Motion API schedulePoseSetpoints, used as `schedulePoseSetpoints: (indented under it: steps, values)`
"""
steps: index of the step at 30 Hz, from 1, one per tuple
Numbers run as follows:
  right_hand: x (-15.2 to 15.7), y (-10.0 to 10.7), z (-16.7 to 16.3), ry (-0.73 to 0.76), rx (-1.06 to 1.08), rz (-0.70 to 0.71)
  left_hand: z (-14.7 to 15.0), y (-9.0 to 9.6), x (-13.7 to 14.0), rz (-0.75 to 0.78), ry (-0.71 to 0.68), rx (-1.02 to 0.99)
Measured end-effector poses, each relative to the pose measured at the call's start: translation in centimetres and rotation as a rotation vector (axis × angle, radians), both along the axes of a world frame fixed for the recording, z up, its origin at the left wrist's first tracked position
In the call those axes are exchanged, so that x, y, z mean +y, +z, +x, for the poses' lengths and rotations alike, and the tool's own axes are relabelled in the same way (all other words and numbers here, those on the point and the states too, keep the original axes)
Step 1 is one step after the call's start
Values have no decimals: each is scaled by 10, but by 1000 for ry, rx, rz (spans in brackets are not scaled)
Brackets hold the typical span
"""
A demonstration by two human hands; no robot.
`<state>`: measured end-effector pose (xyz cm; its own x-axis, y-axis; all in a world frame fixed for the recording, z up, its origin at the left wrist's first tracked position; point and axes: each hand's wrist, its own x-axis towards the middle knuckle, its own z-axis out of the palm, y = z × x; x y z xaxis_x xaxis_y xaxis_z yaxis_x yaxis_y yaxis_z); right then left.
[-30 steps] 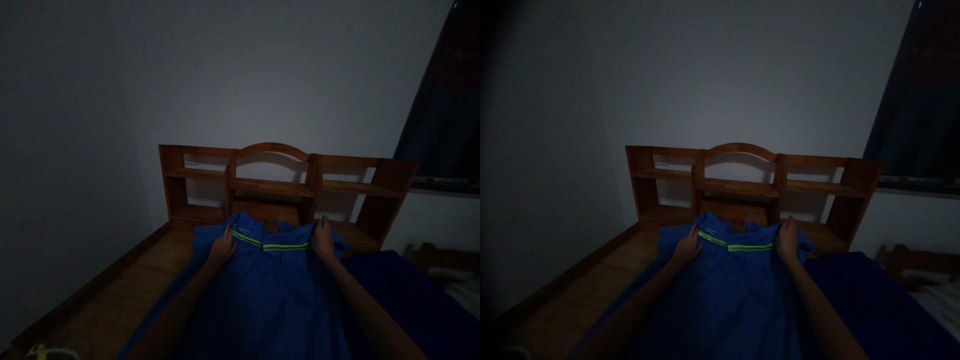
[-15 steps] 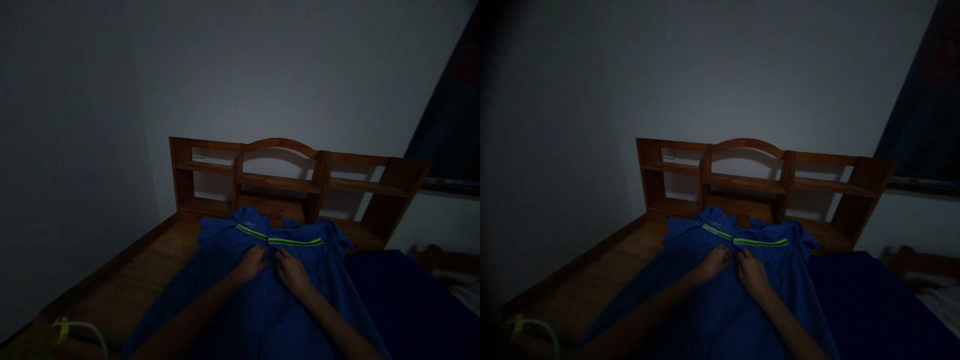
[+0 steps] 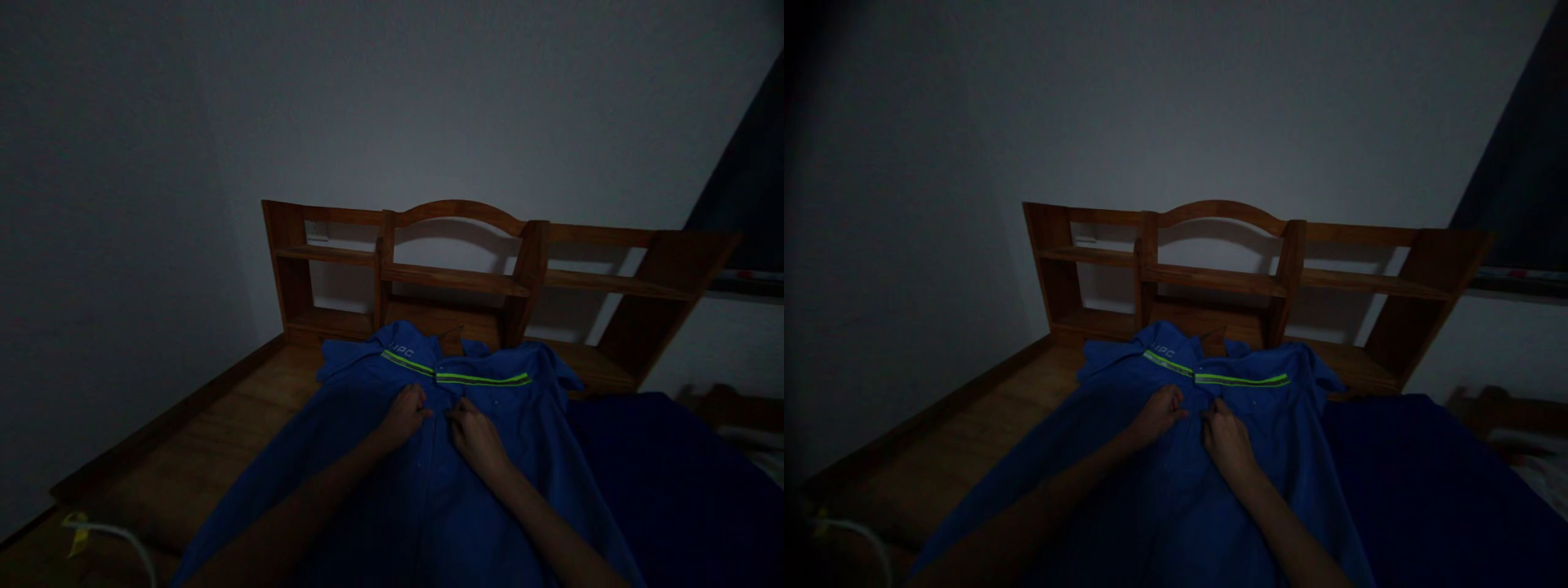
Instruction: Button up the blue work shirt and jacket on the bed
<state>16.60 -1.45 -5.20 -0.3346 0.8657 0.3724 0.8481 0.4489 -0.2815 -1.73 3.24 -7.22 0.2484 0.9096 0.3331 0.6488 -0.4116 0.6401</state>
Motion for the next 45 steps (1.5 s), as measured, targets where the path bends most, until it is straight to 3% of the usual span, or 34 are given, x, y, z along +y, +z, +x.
schedulePoseSetpoints:
  steps: [5,9,16,28,45]
  values:
    - [7,-10,1,56,249,-20,-2,0,3,-73,-9,-40]
    - [16,-13,2,115,455,-73,-6,1,6,-193,-31,-212]
    - [23,-18,0,227,683,-178,3,0,-1,-277,-108,-401]
    - [16,-9,-4,167,614,-95,13,-13,-2,-402,-53,-668]
    - [20,-14,-2,144,654,-195,14,-23,7,-425,-104,-687]
